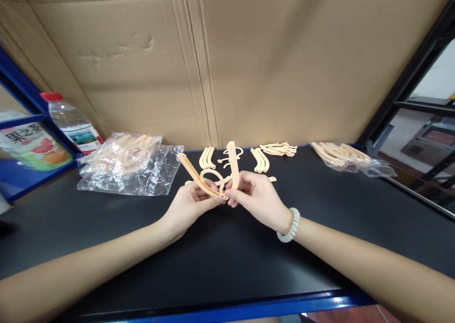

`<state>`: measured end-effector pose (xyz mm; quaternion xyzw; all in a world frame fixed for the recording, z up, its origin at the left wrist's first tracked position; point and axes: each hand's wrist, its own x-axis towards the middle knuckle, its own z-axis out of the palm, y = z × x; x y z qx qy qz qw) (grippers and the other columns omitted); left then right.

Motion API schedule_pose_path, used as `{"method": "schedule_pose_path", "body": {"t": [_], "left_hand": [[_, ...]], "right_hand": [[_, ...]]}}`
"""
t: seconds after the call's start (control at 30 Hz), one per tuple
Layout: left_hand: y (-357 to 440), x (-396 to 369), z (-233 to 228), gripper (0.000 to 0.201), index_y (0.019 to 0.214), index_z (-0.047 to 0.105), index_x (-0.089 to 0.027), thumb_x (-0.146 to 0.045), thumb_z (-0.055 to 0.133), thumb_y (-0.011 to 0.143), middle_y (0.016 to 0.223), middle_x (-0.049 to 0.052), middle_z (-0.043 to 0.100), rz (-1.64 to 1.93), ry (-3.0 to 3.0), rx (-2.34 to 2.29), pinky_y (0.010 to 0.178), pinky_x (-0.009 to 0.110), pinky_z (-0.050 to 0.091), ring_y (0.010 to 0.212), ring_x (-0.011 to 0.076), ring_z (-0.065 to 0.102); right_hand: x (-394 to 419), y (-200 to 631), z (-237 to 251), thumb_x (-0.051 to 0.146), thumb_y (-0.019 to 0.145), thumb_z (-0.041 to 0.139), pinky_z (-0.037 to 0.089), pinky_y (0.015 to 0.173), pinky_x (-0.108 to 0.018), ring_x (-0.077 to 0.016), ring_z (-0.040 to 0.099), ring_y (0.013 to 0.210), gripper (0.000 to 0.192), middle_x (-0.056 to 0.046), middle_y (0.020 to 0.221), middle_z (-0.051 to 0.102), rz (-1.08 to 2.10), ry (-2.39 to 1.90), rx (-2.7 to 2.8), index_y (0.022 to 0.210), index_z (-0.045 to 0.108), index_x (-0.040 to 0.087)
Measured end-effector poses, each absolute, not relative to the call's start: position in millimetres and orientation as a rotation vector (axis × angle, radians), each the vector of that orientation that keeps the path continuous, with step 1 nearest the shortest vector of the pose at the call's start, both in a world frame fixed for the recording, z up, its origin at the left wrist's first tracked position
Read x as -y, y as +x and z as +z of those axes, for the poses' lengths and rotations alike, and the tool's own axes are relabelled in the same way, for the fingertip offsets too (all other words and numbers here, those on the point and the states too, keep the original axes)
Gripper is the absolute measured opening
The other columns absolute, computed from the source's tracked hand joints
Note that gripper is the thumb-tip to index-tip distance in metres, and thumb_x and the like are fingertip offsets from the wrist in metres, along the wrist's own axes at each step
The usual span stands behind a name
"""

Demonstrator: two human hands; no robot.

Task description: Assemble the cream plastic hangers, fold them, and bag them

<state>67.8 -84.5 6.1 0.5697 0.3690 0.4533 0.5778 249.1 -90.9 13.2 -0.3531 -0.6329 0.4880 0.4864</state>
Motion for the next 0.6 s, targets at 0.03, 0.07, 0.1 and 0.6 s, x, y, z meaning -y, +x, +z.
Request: {"method": "schedule_pose_path", "body": {"t": [0.03,0.07,0.1,0.6], "left_hand": [[67.7,84.4,5.9,0.028,0.079,0.059,-0.016,-0.025,0.082,0.067,0.076,0.002,0.072,1.060,1.326,-0.854,0.082,0.033,0.053,0.077,0.0191,0.070],[67.7,84.3,5.7,0.028,0.080,0.059,-0.016,-0.025,0.082,0.067,0.077,0.002,0.072,1.060,1.319,-0.845,0.082,0.033,0.053,0.077,0.0191,0.070],[67.6,84.3,5.6,0.028,0.080,0.060,-0.016,-0.025,0.082,0.067,0.077,0.002,0.072,1.061,1.313,-0.838,0.083,0.033,0.053,0.077,0.0190,0.070],[61.8,77.1,18.7,0.030,0.081,0.061,-0.014,-0.018,0.085,0.063,0.071,0.003,0.073,1.116,1.172,-0.888,0.071,0.026,0.057,0.068,0.0156,0.071]], "right_hand": [[91.2,248.8,13.3,0.042,0.071,0.078,0.060,0.061,-0.032,-0.0138,0.064,0.061,0.029,-0.005,0.083,0.069,1.184,-0.861,1.533,0.077,0.063,0.018],[91.5,248.3,13.6,0.042,0.071,0.078,0.060,0.061,-0.032,-0.0139,0.065,0.061,0.030,-0.005,0.082,0.069,1.179,-0.862,1.525,0.077,0.063,0.017],[91.8,247.9,13.9,0.042,0.070,0.078,0.060,0.060,-0.032,-0.0141,0.065,0.061,0.030,-0.005,0.081,0.069,1.172,-0.864,1.515,0.078,0.064,0.017],[79.6,259.4,16.6,0.035,0.072,0.079,0.060,0.068,-0.028,-0.0148,0.069,0.074,0.027,-0.003,0.081,0.070,1.319,-0.842,1.396,0.086,0.065,0.017]]}}
